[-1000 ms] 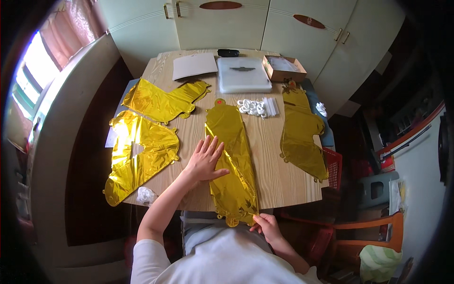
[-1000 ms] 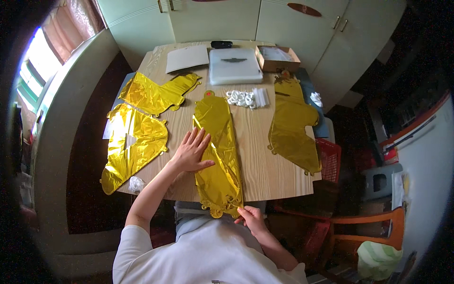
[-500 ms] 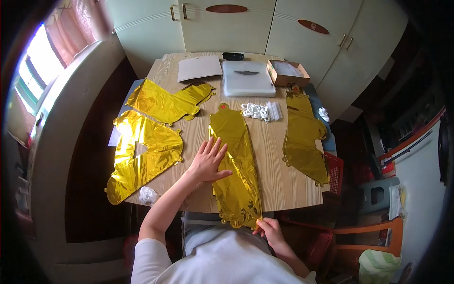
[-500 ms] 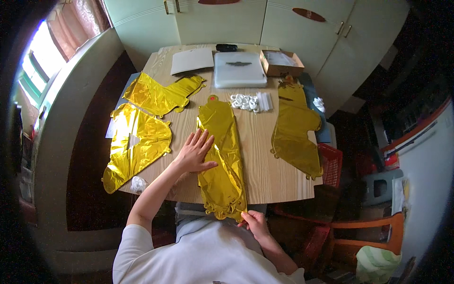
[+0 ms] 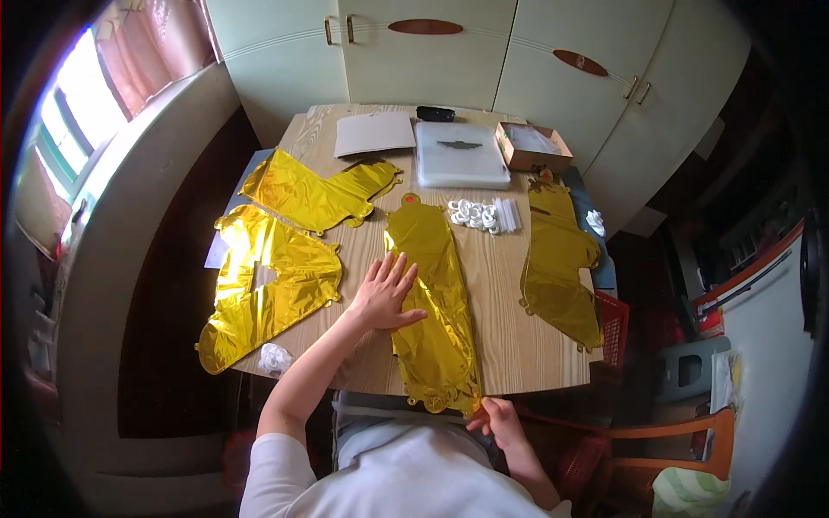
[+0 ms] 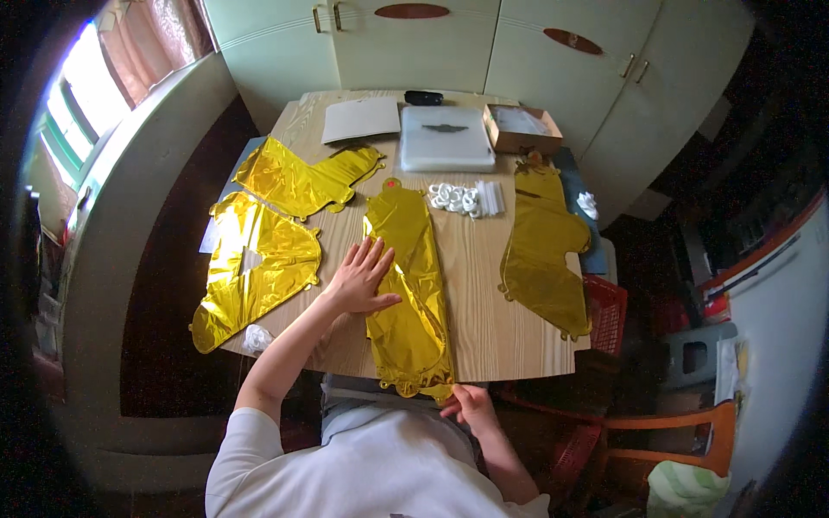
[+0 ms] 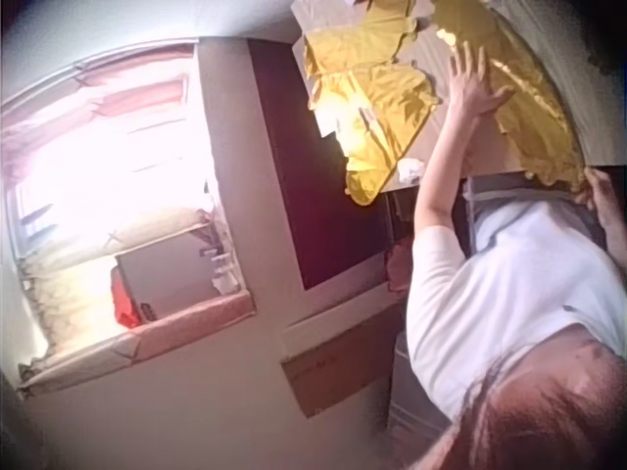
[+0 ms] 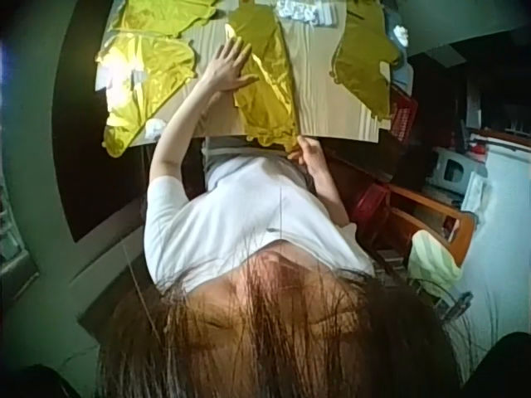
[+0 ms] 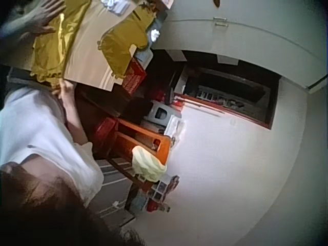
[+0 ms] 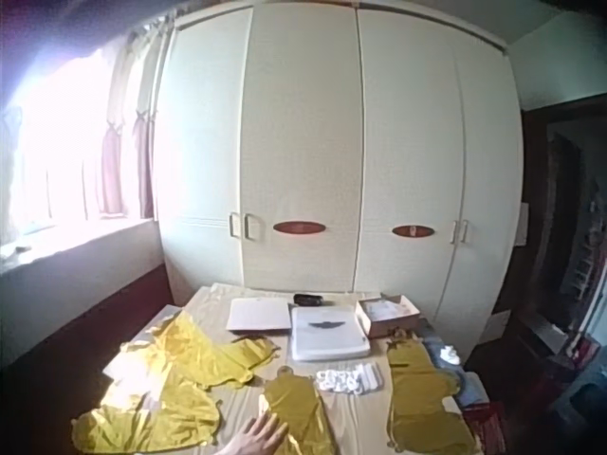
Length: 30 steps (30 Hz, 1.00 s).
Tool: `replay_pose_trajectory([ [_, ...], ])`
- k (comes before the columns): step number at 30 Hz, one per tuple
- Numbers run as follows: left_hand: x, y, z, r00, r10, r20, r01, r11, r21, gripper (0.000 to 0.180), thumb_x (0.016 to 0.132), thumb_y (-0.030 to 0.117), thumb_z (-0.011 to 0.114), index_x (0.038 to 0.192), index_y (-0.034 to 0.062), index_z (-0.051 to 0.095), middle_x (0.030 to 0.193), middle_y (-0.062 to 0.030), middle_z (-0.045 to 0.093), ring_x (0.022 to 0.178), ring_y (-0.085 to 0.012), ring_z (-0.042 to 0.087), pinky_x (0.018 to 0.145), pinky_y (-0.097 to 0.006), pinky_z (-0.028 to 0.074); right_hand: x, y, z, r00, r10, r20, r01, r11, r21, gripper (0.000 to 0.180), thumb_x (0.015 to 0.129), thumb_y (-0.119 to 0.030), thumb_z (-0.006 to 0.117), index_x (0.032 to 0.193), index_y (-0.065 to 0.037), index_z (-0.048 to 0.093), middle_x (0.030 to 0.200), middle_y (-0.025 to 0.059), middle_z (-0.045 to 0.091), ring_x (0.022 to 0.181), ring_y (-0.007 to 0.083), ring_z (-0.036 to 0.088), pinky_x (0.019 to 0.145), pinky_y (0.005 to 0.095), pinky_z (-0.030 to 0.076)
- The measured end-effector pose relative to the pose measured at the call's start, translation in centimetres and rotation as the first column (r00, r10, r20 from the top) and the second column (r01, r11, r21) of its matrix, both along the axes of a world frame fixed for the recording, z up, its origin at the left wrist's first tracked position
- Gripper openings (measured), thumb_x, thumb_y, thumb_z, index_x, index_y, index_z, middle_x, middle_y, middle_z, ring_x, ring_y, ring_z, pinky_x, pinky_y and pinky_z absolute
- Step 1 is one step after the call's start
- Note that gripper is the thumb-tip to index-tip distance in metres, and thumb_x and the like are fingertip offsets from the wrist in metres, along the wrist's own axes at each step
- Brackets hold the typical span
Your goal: Folding gold-colored foil decorations around cardboard inserts and organizing them on a table.
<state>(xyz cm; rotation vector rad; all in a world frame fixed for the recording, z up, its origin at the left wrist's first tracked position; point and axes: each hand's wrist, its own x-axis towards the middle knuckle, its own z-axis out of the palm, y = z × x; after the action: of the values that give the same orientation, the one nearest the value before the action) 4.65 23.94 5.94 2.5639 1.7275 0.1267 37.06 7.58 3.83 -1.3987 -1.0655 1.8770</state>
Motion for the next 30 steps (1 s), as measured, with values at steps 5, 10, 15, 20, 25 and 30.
replay_pose_trajectory([
  [5,-0.2,-0.2,0.6,0.999,0.004,0.051,-0.002,1.0,-0.028,0.103,0.084,0.08,0.036,0.151,0.0027,0.023,0.155,-0.026,0.02,0.145,-0.0434,0.012,0.117,-0.054,0.013,3.0,2.0,3.3,0.95,0.138,0.281,-0.194,0.963,0.186,0.048,0.092,-0.043,0.062,0.076,0.002,0.069,0.062,0.0052,0.064,0.051,0.0093,0.058,0.048,0.0242,0.047],
  [10,-2.1,3.4,2.9,0.997,0.053,0.054,-0.052,0.998,-0.021,0.086,0.093,0.063,0.042,0.15,0.0013,0.025,0.156,-0.0217,0.022,0.146,-0.0401,0.014,0.118,-0.051,0.015,-0.1,8.9,4.5,0.901,-0.134,0.412,-0.196,0.723,0.663,0.029,0.091,-0.029,0.063,0.102,-0.003,0.067,0.093,0.0086,0.067,0.079,0.018,0.064,0.069,0.0308,0.053],
  [15,-8.1,12.4,4.5,0.961,0.183,0.205,-0.201,0.977,0.074,0.051,0.091,0.036,0.058,0.132,0.006,0.053,0.142,-0.0135,0.048,0.131,-0.031,0.045,0.107,-0.044,0.038,-1.7,14.4,1.1,0.758,-0.295,0.582,-0.443,0.421,0.791,0.042,0.089,-0.028,0.062,0.125,-0.006,0.057,0.131,0.0143,0.055,0.124,0.0322,0.05,0.106,0.0449,0.038],
  [20,-14.9,22.1,4.2,0.9,0.277,0.336,-0.363,0.903,0.231,0.025,0.085,0.026,0.058,0.096,0.0038,0.064,0.11,-0.0142,0.065,0.101,-0.035,0.063,0.085,-0.045,0.051,-2.2,14.9,0.0,0.722,-0.29,0.628,-0.503,0.404,0.764,0.042,0.088,-0.031,0.063,0.121,-0.006,0.06,0.128,0.014,0.057,0.121,0.0327,0.053,0.104,0.0448,0.039],
  [25,-16.4,29.6,3.9,0.897,0.35,0.271,-0.418,0.873,0.254,0.025,0.085,0.026,0.057,0.089,0.0041,0.068,0.098,-0.0149,0.068,0.093,-0.0343,0.066,0.084,-0.045,0.052,-2.5,14.9,0.6,0.694,-0.302,0.653,-0.53,0.4,0.748,0.04,0.085,-0.034,0.065,0.114,-0.007,0.064,0.122,0.0132,0.061,0.118,0.0295,0.054,0.1,0.0447,0.041],
  [30,-12.2,33.4,3.8,0.924,0.31,0.224,-0.365,0.891,0.27,0.026,0.084,0.027,0.058,0.092,0.0055,0.07,0.101,-0.0138,0.069,0.096,-0.0303,0.067,0.085,-0.042,0.053,-2.5,14.7,1.1,0.688,-0.301,0.661,-0.51,0.447,0.735,0.039,0.084,-0.035,0.066,0.11,-0.005,0.066,0.119,0.013,0.062,0.117,0.0302,0.055,0.1,0.0447,0.041],
])
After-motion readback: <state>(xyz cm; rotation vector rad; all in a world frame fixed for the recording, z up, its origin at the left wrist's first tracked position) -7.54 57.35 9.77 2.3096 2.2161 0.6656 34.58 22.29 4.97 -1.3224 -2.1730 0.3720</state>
